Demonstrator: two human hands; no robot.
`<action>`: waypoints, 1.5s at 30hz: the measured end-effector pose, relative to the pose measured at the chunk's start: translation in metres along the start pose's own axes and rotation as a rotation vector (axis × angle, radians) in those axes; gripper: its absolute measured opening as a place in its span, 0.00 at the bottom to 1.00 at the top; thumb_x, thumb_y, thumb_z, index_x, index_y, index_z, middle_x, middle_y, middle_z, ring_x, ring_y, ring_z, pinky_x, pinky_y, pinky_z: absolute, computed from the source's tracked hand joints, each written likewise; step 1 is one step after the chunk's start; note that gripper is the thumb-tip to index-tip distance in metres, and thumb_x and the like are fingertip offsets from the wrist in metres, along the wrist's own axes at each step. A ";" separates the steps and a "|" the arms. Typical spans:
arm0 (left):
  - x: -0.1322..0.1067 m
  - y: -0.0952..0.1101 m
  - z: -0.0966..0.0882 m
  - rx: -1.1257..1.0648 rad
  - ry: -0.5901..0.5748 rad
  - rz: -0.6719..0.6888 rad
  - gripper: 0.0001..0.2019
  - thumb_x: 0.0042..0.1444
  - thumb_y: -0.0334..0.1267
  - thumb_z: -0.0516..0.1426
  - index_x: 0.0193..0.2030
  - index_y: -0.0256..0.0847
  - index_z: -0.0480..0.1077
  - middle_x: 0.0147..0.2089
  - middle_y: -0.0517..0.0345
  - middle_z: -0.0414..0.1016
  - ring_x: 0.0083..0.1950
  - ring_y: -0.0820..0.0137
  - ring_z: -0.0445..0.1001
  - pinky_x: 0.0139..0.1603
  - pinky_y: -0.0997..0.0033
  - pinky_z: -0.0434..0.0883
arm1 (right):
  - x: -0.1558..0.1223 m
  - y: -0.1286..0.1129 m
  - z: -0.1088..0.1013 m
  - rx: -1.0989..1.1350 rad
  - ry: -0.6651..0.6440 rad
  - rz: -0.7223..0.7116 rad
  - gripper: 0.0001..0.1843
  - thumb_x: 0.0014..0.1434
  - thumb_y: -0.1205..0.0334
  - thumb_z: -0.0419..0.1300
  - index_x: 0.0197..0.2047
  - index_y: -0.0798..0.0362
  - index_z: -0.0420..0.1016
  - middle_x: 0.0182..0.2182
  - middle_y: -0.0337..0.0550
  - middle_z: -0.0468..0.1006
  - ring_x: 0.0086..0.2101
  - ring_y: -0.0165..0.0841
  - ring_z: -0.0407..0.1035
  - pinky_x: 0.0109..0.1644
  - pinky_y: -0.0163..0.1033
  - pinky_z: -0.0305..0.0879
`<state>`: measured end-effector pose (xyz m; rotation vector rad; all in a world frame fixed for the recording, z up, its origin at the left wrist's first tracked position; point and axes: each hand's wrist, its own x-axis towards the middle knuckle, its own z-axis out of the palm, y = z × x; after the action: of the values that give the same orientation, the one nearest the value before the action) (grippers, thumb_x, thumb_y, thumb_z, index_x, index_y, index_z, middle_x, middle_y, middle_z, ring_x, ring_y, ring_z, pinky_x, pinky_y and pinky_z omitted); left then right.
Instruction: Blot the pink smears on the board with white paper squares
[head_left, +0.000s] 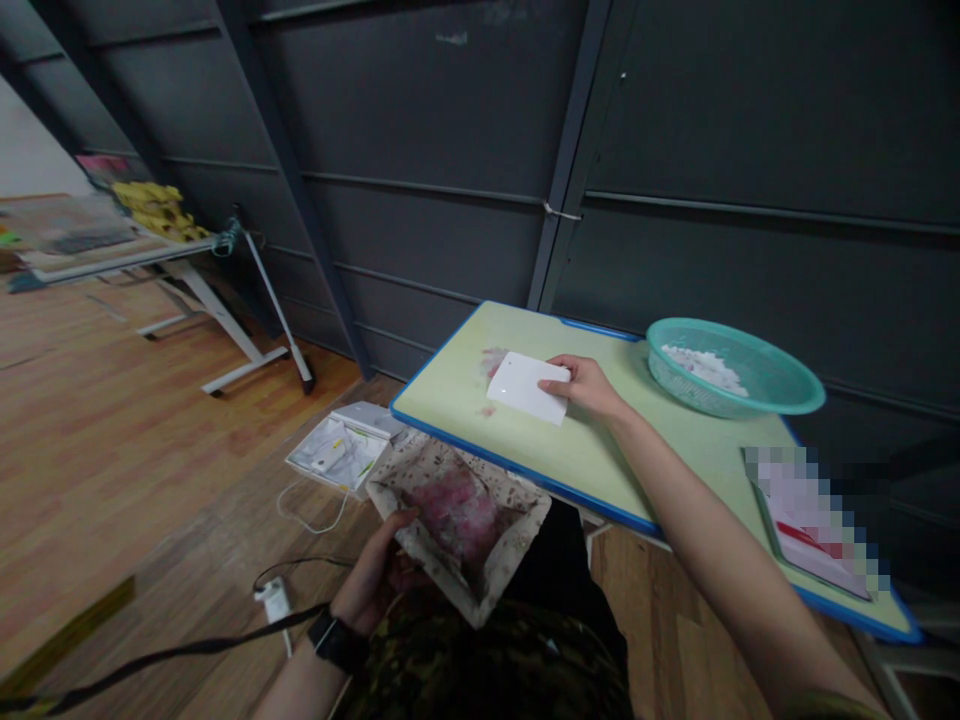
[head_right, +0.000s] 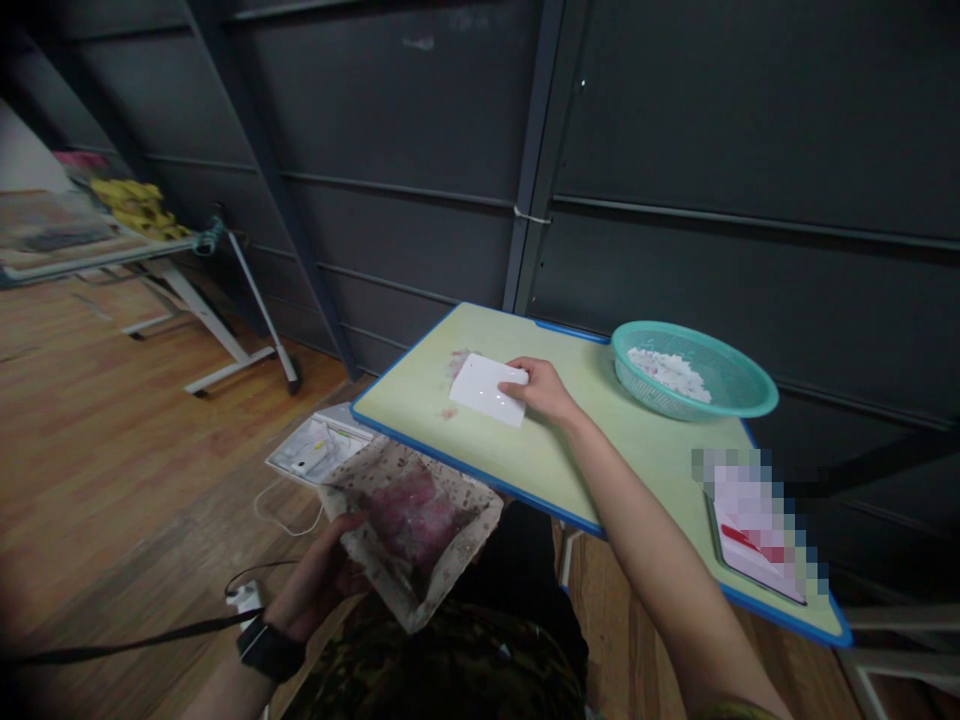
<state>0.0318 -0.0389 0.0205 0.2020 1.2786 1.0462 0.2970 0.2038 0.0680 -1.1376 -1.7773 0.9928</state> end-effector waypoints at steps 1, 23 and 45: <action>0.000 0.000 0.000 -0.005 0.000 0.001 0.07 0.55 0.38 0.57 0.39 0.40 0.66 0.23 0.60 0.75 0.23 0.68 0.75 0.26 0.69 0.74 | -0.001 0.001 0.003 -0.010 -0.025 -0.010 0.19 0.38 0.54 0.68 0.33 0.57 0.76 0.29 0.42 0.77 0.29 0.33 0.67 0.31 0.36 0.61; -0.001 0.001 0.000 0.005 0.007 0.011 0.06 0.55 0.38 0.58 0.37 0.40 0.66 0.23 0.61 0.74 0.22 0.71 0.73 0.26 0.72 0.72 | -0.012 -0.007 0.029 0.140 -0.187 0.045 0.24 0.38 0.53 0.70 0.37 0.58 0.75 0.30 0.41 0.76 0.28 0.31 0.67 0.31 0.36 0.62; -0.002 0.001 0.001 0.002 0.011 0.006 0.06 0.55 0.39 0.57 0.36 0.40 0.65 0.24 0.58 0.76 0.22 0.70 0.74 0.25 0.72 0.72 | -0.025 -0.033 0.029 0.156 -0.424 0.083 0.20 0.37 0.55 0.70 0.34 0.57 0.76 0.28 0.41 0.76 0.27 0.31 0.68 0.29 0.34 0.61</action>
<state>0.0321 -0.0398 0.0224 0.2023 1.2902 1.0526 0.2672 0.1650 0.0813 -0.9577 -1.9456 1.4820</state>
